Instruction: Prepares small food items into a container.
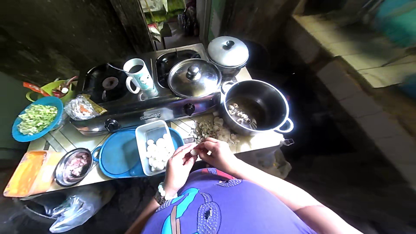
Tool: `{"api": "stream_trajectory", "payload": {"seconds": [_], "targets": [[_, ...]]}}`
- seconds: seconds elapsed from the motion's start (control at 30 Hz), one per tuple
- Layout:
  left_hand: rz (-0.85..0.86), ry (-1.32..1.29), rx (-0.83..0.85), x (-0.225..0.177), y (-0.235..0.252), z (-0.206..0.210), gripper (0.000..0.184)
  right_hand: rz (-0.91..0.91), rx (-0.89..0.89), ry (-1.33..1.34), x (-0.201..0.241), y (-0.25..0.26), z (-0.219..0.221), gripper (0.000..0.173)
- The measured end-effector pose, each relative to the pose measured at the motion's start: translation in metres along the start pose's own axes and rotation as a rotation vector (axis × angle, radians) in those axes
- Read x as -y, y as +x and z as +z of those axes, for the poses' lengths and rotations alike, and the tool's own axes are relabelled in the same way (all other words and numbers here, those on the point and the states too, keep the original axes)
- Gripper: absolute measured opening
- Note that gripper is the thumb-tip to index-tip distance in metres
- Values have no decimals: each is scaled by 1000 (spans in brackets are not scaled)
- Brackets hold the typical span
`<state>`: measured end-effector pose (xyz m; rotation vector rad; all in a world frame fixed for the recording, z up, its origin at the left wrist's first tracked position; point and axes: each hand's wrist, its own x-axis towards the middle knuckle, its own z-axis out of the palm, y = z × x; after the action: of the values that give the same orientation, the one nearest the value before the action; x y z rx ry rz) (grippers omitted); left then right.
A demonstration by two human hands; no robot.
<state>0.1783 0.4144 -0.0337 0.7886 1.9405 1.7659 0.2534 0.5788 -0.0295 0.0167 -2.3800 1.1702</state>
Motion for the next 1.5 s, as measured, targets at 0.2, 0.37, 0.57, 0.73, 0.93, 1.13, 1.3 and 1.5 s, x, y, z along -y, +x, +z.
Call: {"api": "stream_trajectory", "payload": {"seconds": [0.2,0.37,0.57,0.73,0.93,1.13,1.3,1.5], "targets": [[-36,-93,36,-3,-1,0,38,68,0,-46,3,-2,5,13],[-106,-272,55,-3,0,-2,34,155,-45,-54,-4,0,-2,14],[-100,-268,7,2,3,1,41,268,95,-125,-17,7,-16,23],[-61,-134,-56,1,6,4,38,29,15,51,-8,4,-9,17],[-60,-143,-46,-4,4,5,44,-20,4,7,-4,2,-5,13],[-106,-218,-25,-6,1,3,42,73,2,-39,-1,1,-3,13],[-186,-378,-12,-5,2,-1,33,231,-6,-98,-12,5,-12,16],[-161,-299,-56,-3,3,3,31,143,64,11,-7,4,-12,23]]}}
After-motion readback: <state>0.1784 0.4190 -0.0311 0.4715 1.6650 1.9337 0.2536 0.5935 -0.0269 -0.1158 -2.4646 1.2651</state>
